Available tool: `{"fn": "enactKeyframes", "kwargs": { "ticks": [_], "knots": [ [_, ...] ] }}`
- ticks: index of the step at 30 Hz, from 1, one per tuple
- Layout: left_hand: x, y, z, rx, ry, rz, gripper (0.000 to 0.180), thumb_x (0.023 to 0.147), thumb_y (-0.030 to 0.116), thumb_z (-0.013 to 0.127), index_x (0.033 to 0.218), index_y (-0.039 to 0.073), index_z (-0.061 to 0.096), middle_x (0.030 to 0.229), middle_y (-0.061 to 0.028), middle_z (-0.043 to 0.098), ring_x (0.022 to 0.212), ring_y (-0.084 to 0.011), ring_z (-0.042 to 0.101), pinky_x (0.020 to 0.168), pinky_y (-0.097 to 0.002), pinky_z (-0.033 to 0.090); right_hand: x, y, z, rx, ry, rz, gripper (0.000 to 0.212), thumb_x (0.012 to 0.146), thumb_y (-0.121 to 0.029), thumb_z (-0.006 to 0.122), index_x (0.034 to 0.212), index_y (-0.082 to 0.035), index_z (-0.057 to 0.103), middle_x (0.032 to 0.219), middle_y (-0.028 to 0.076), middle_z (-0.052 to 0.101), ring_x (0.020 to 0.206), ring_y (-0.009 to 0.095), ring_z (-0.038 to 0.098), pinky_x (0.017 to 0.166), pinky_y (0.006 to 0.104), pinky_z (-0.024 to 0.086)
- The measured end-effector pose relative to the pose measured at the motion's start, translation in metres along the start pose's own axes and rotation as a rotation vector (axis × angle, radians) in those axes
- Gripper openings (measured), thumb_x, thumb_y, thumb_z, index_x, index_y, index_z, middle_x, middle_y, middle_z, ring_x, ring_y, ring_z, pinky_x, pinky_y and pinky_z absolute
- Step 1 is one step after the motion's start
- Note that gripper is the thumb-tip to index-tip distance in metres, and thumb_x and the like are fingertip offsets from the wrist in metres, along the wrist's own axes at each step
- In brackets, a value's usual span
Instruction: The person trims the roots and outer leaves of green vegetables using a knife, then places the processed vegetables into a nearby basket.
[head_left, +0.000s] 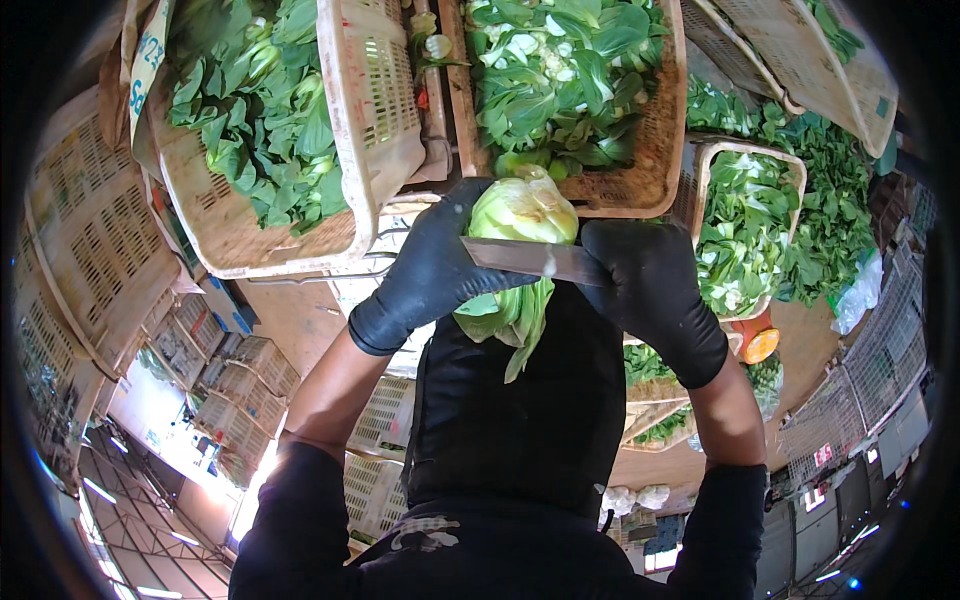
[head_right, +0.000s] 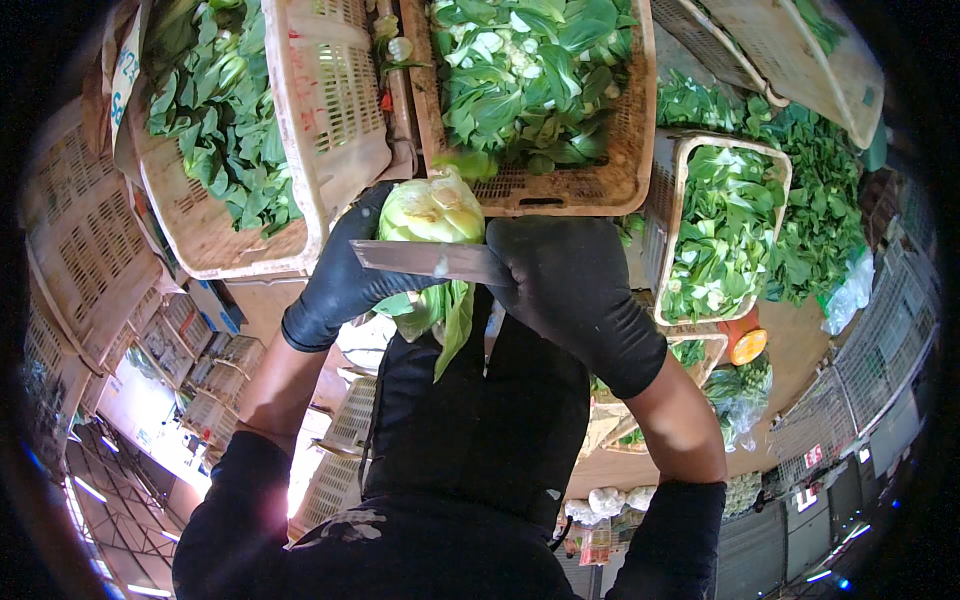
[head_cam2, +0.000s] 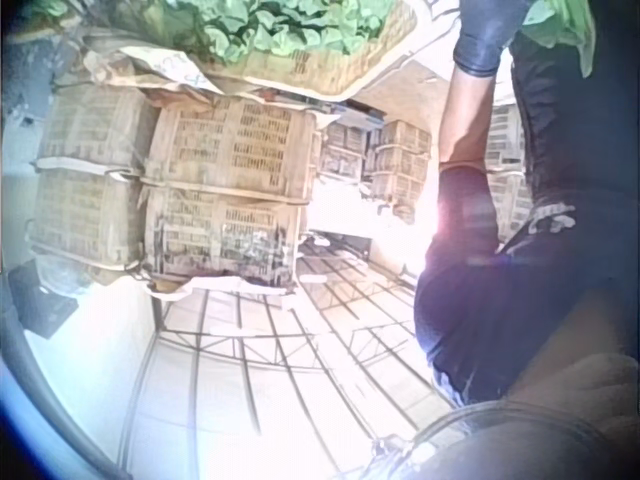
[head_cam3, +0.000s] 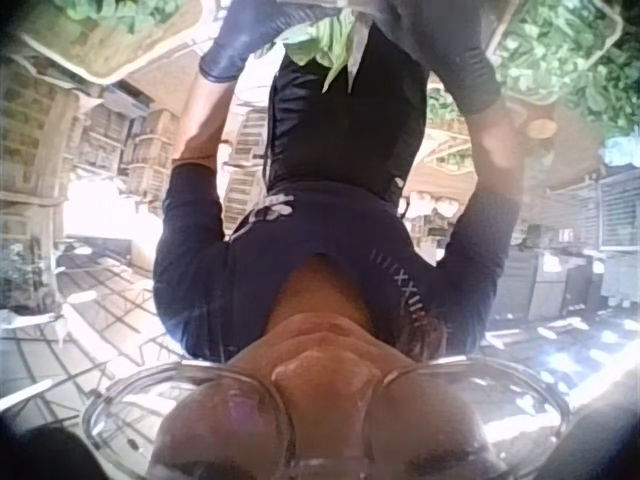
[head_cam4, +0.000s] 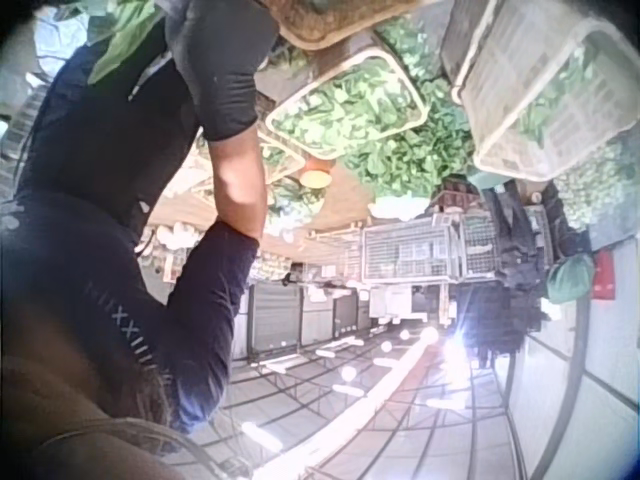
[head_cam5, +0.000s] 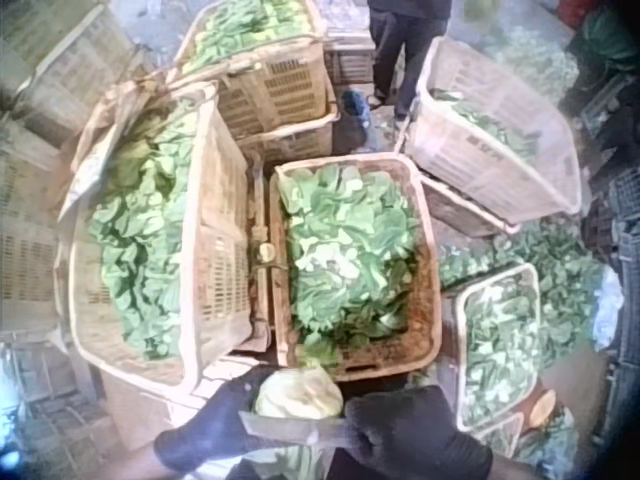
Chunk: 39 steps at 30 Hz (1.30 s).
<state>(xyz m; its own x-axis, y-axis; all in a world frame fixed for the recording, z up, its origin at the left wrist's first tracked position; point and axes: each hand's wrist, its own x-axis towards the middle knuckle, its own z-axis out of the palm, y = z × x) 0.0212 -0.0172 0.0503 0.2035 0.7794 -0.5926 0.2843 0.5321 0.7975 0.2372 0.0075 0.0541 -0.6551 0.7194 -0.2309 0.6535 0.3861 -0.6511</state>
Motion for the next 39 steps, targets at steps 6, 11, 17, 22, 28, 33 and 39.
{"fn": "enactKeyframes", "kwargs": {
  "ticks": [6, 11, 17, 22, 28, 33, 39],
  "knots": [
    [0.006, -0.004, -0.004, 0.143, -0.018, 0.141, 0.075, 0.053, 0.031, 0.082, 0.113, 0.001, 0.047, 0.100, -0.0148, 0.057, 0.093, -0.0261, 0.057, 0.082, -0.0343, 0.044, 0.002, 0.046, 0.027, -0.004, -0.123, 0.102, 0.016, 0.068, -0.022, 0.061, 0.070, -0.007, 0.055, 0.061, 0.013, 0.056, 0.059, 0.031, 0.058, 0.052, 0.0417, 0.045],
    [0.020, -0.004, -0.004, 0.163, 0.088, 0.243, 0.082, 0.049, 0.023, 0.082, 0.118, -0.001, 0.044, 0.109, -0.0165, 0.054, 0.103, -0.0254, 0.052, 0.089, -0.0346, 0.040, 0.019, 0.106, 0.024, 0.022, 0.140, 0.596, 0.024, 0.077, -0.026, 0.059, 0.078, -0.002, 0.059, 0.072, 0.018, 0.060, 0.066, 0.035, 0.059, 0.059, 0.0407, 0.047],
    [0.041, -0.003, 0.010, 0.273, 0.136, 0.273, 0.075, 0.055, 0.021, 0.080, 0.116, 0.001, 0.042, 0.106, -0.0162, 0.054, 0.099, -0.0272, 0.053, 0.086, -0.0361, 0.042, 0.012, 0.035, 0.012, 0.769, 0.075, 0.296, 0.078, 0.063, -0.022, 0.078, 0.127, -0.006, 0.036, 0.115, 0.017, 0.051, 0.092, 0.028, 0.058, 0.075, 0.0329, 0.047],
    [0.052, 0.000, -0.007, 0.548, 0.096, 0.408, 0.068, 0.057, 0.018, 0.080, 0.113, 0.001, 0.045, 0.098, -0.0173, 0.057, 0.092, -0.0335, 0.057, 0.081, -0.0371, 0.046, 0.043, 0.030, 0.000, 0.475, -0.016, 0.213, 0.058, 0.066, -0.018, 0.070, 0.116, -0.003, 0.046, 0.094, 0.018, 0.059, 0.080, 0.029, 0.060, 0.072, 0.0366, 0.047],
    [0.062, -0.011, -0.033, -0.139, -0.185, 0.140, 0.071, 0.060, 0.018, 0.079, 0.120, 0.003, 0.045, 0.109, -0.0069, 0.054, 0.100, -0.0154, 0.050, 0.088, -0.0295, 0.041, 0.044, 0.055, -0.016, 0.267, 0.159, 0.301, 0.049, 0.068, -0.021, 0.070, 0.109, -0.002, 0.052, 0.093, 0.017, 0.059, 0.081, 0.029, 0.060, 0.071, 0.0365, 0.047],
    [0.068, -0.019, -0.031, -0.500, -0.344, 0.069, 0.070, 0.068, 0.033, 0.071, 0.122, -0.001, 0.042, 0.114, -0.0075, 0.052, 0.103, -0.0145, 0.048, 0.091, -0.0285, 0.038, 0.044, 0.047, -0.009, 0.882, 0.015, 0.221, 0.064, 0.070, -0.024, 0.073, 0.124, -0.004, 0.043, 0.107, 0.009, 0.056, 0.097, 0.020, 0.054, 0.085, 0.0307, 0.042],
    [0.091, -0.020, -0.037, -0.064, -0.139, 0.062, 0.071, 0.072, 0.041, 0.068, 0.121, -0.003, 0.041, 0.114, -0.0113, 0.051, 0.105, -0.0191, 0.048, 0.091, -0.0296, 0.037, 0.060, 0.052, 0.008, 0.820, 0.161, 0.206, 0.058, 0.067, -0.016, 0.069, 0.117, 0.000, 0.045, 0.097, 0.013, 0.059, 0.083, 0.021, 0.057, 0.074, 0.0324, 0.046]
  ]
}}
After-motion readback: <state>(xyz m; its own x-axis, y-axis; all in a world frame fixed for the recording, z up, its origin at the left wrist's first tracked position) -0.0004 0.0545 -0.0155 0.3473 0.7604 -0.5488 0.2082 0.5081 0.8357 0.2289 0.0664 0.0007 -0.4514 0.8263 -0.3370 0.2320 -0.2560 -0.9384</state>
